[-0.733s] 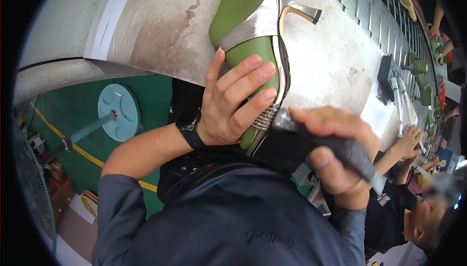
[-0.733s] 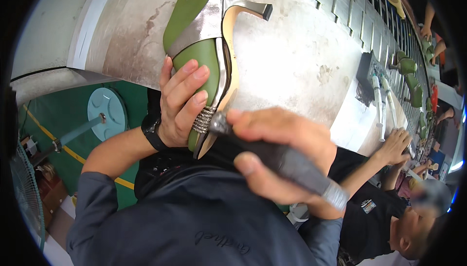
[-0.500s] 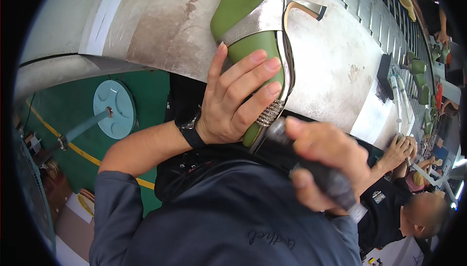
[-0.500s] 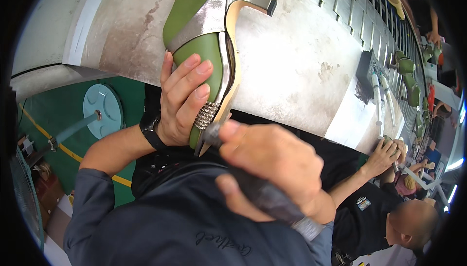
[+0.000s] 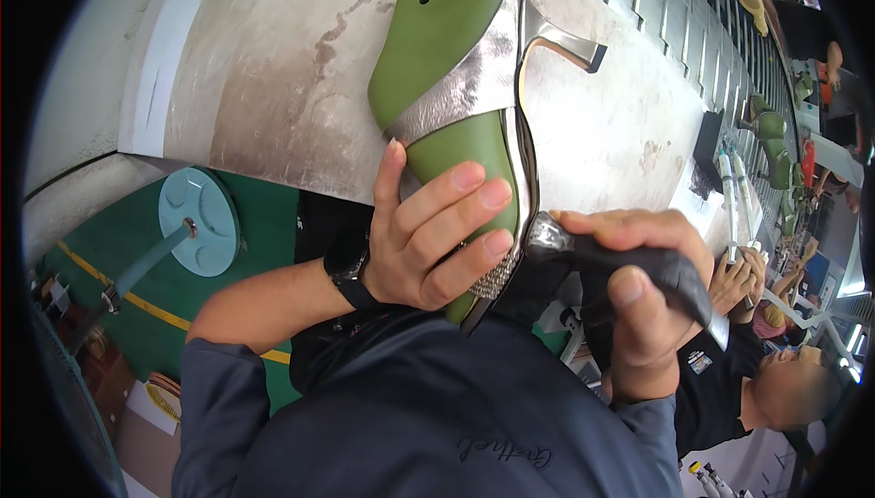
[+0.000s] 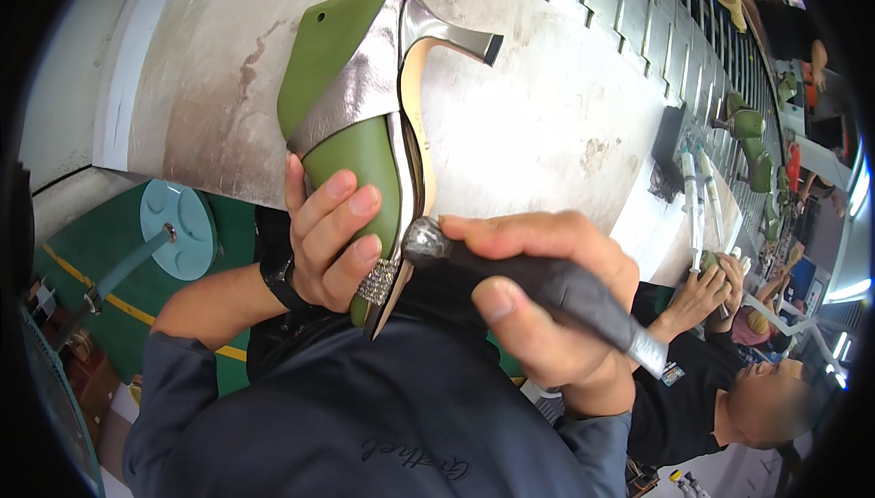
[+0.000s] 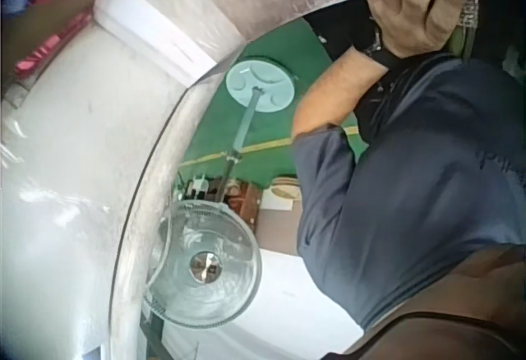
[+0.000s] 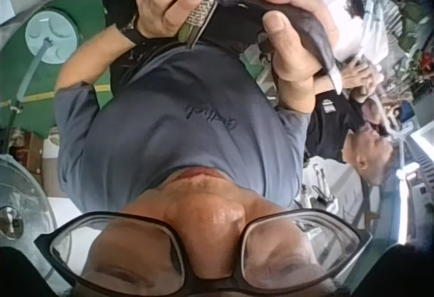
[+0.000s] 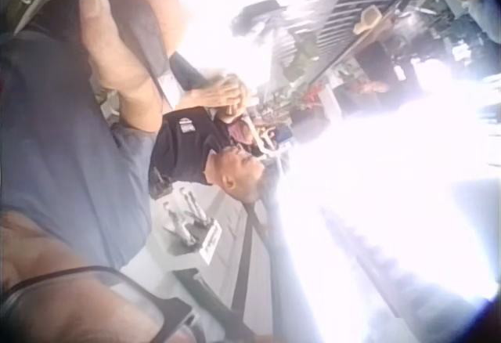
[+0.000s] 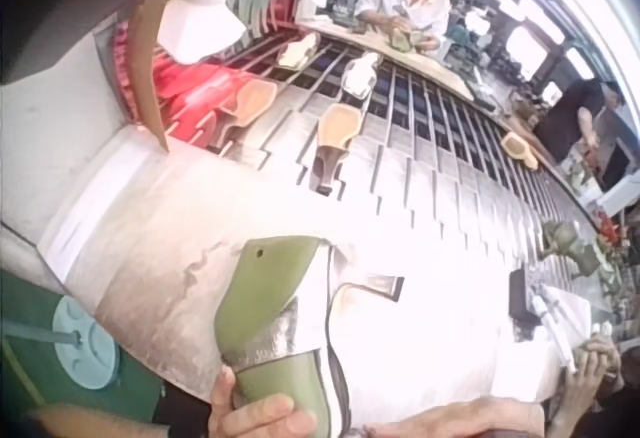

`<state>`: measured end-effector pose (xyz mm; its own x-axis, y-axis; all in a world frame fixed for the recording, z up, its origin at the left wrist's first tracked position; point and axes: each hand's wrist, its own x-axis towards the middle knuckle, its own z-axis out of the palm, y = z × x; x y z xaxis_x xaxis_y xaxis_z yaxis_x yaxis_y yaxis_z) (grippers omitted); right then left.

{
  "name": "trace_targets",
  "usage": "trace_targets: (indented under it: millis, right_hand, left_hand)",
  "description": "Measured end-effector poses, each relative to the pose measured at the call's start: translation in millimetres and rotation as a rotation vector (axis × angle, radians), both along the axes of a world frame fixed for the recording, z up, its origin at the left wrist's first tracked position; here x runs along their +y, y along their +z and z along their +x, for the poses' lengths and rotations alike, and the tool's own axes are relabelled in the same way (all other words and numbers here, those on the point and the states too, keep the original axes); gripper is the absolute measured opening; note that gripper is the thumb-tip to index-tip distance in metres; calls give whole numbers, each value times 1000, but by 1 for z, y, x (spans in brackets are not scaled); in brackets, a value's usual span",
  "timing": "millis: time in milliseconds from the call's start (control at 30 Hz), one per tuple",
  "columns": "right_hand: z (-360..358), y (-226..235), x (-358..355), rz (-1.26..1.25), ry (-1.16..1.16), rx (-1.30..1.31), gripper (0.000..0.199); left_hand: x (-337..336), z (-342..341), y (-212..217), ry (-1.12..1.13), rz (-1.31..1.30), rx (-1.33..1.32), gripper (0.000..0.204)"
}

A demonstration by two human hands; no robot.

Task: The person assembles high-heeled shoes by taking lasted shoe uppers and soles from a conveyor, aligning and pressing each sole onto the shoe upper by hand, and tapping the edges with a hammer.

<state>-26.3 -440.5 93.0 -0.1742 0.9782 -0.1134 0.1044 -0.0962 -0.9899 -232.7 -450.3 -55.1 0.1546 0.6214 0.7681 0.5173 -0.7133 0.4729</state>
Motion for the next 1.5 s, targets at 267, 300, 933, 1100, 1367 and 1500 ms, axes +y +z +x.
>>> trace_targets:
  millis: [267,300,933,1100,1367,1500]
  right_hand:
    - [3,1,59,-242,45,46,25]
    - [0,-3,62,-230,31,49,24]
    - [-18,7,91,-153,122,-298,27]
    - [-16,-13,76,6,-133,-202,20]
    - [-16,3,105,-35,135,-290,29]
    - [-7,4,97,-172,154,-218,30]
  left_hand:
    - [3,8,-11,24,55,-19,36]
    - [3,7,-11,29,53,-17,36]
    - [-1,6,-9,-8,22,8,35]
    - [1,12,0,-39,-1,-16,36]
    - [6,6,3,4,44,11,34]
    - [7,3,3,-22,6,6,35]
